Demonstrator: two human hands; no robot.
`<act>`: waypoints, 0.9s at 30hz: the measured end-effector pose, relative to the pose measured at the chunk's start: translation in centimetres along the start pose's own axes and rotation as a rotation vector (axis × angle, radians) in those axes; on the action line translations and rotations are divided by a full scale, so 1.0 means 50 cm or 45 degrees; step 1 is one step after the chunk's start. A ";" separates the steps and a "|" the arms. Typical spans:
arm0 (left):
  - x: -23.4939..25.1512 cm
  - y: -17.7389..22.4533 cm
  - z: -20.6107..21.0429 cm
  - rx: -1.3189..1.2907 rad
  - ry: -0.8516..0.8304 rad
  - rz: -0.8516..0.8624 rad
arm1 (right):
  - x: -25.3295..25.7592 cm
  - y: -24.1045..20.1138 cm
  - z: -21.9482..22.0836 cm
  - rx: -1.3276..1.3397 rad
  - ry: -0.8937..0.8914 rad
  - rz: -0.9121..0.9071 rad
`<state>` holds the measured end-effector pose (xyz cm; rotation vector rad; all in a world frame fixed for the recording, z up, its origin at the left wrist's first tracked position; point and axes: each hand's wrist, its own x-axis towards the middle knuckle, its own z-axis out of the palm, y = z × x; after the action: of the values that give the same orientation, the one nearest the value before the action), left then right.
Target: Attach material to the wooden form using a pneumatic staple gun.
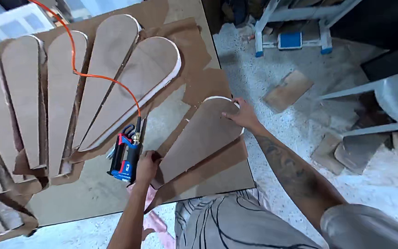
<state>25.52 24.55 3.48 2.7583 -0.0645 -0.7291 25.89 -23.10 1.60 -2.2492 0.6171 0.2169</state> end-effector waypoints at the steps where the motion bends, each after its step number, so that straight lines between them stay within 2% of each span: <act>1: 0.014 0.012 0.005 0.074 -0.062 -0.030 | 0.001 -0.010 0.000 -0.008 -0.004 0.034; 3: 0.016 0.005 -0.003 0.200 -0.176 -0.084 | 0.004 -0.028 0.007 -0.026 -0.008 0.035; 6: -0.026 -0.073 -0.026 0.266 -0.287 -0.185 | -0.019 -0.076 0.053 -0.047 -0.103 -0.034; 9: -0.035 -0.121 -0.047 0.217 -0.343 -0.183 | -0.042 -0.147 0.109 -0.223 -0.114 -0.211; 11: -0.007 -0.084 -0.066 0.056 -0.331 -0.027 | -0.047 -0.184 0.129 -0.389 -0.179 -0.360; 13: 0.068 -0.006 -0.067 -0.164 -0.315 0.094 | -0.022 -0.215 0.136 -0.514 -0.312 -0.409; 16: 0.221 0.133 -0.043 -0.381 -0.276 0.191 | 0.044 -0.213 0.142 -0.437 -0.365 -0.146; 19: 0.336 0.249 -0.040 -0.350 -0.227 0.199 | 0.080 -0.201 0.115 -0.365 -0.463 0.050; 22: 0.352 0.287 -0.020 -0.313 -0.129 0.075 | 0.086 -0.183 0.090 -0.245 -0.632 0.194; 25: 0.331 0.279 0.005 -0.394 0.036 0.013 | 0.080 -0.167 0.075 -0.047 -0.708 0.316; 27: 0.327 0.272 0.016 -0.435 0.096 0.012 | 0.075 -0.150 0.080 -0.068 -0.688 0.312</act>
<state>39.79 9.45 -1.12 2.4536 0.0583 -0.5722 33.01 -17.18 2.47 -2.0308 0.5885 0.9362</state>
